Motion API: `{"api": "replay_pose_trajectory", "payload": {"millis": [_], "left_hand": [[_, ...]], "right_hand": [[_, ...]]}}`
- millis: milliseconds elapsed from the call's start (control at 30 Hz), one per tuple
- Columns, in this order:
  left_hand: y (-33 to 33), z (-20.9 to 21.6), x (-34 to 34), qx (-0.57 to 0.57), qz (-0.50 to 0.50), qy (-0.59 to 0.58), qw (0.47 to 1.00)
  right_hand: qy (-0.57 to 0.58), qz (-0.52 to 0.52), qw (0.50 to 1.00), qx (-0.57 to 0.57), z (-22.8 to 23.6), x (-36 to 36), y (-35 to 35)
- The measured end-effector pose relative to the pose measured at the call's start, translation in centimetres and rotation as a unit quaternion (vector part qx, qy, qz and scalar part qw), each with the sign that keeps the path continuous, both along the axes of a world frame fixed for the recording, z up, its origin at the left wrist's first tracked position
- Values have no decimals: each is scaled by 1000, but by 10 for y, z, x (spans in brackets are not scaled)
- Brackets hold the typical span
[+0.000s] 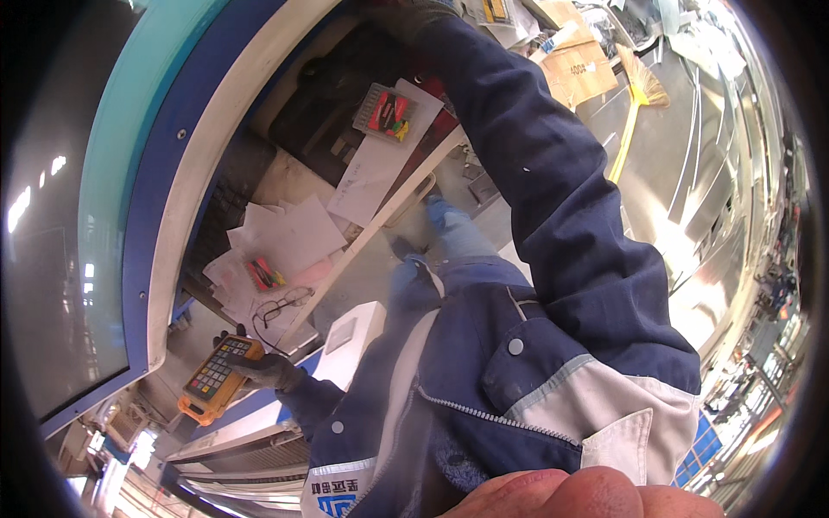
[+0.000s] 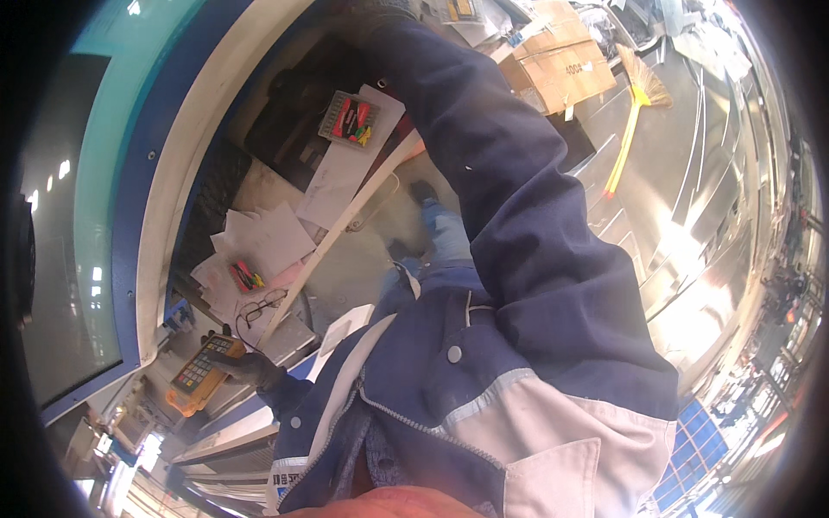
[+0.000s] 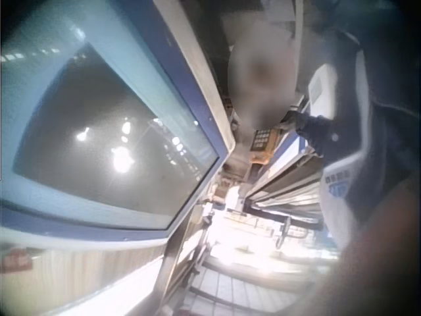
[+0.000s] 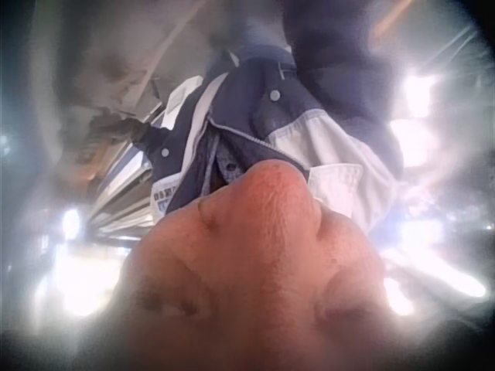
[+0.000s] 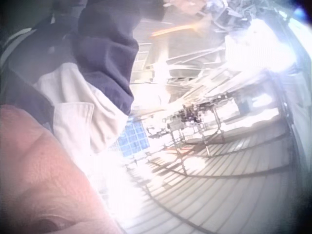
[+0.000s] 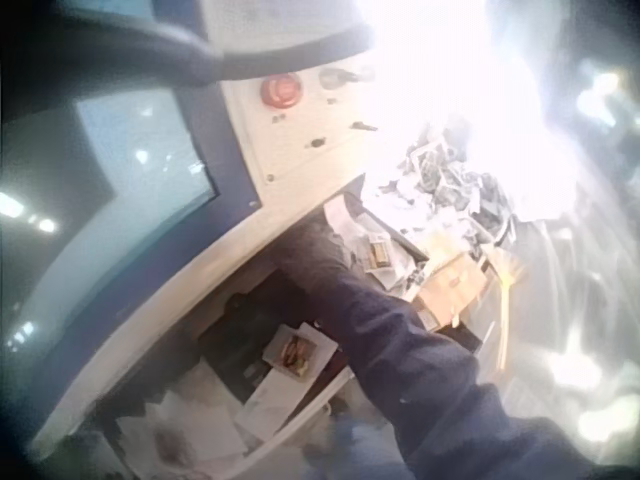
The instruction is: The person organizes papers and small items on a cluttered desk, then uses a handheld controller and a tape measure on a metal sheet. They also use a calculator and write on paper while handling various tools and documents.
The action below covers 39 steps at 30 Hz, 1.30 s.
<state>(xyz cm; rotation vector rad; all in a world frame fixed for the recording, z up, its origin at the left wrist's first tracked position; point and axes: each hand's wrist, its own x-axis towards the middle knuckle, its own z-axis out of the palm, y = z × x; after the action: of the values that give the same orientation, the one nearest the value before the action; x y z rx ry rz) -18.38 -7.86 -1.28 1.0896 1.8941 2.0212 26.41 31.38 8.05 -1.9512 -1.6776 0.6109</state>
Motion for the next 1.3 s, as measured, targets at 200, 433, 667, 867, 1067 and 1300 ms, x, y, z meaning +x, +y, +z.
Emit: {"api": "replay_pose_trajectory", "payload": {"millis": [200, 433, 667, 867, 1067, 1300], "left_hand": [[-4, 2, -6, -51, -25, 121, 991], [-4, 11, -3, -137, 11, 248, 959], [11, 28, 9, -89, 15, -36, 995], [23, 35, 26, -126, 116, -56, 984], [23, 31, 24, -125, 105, -68, 984], [18, 26, 24, -102, 143, -48, 983]], "right_hand": [[-162, 140, 970, -118, 2, 16, -48], [-116, 92, 989, 28, -20, 21, -71], [-192, 108, 972, 79, 6, 114, -4], [-291, 194, 937, 11, -25, 124, -19], [-232, 224, 947, -6, -19, 139, -34], [-309, 145, 935, -98, -11, 125, -27]]}}
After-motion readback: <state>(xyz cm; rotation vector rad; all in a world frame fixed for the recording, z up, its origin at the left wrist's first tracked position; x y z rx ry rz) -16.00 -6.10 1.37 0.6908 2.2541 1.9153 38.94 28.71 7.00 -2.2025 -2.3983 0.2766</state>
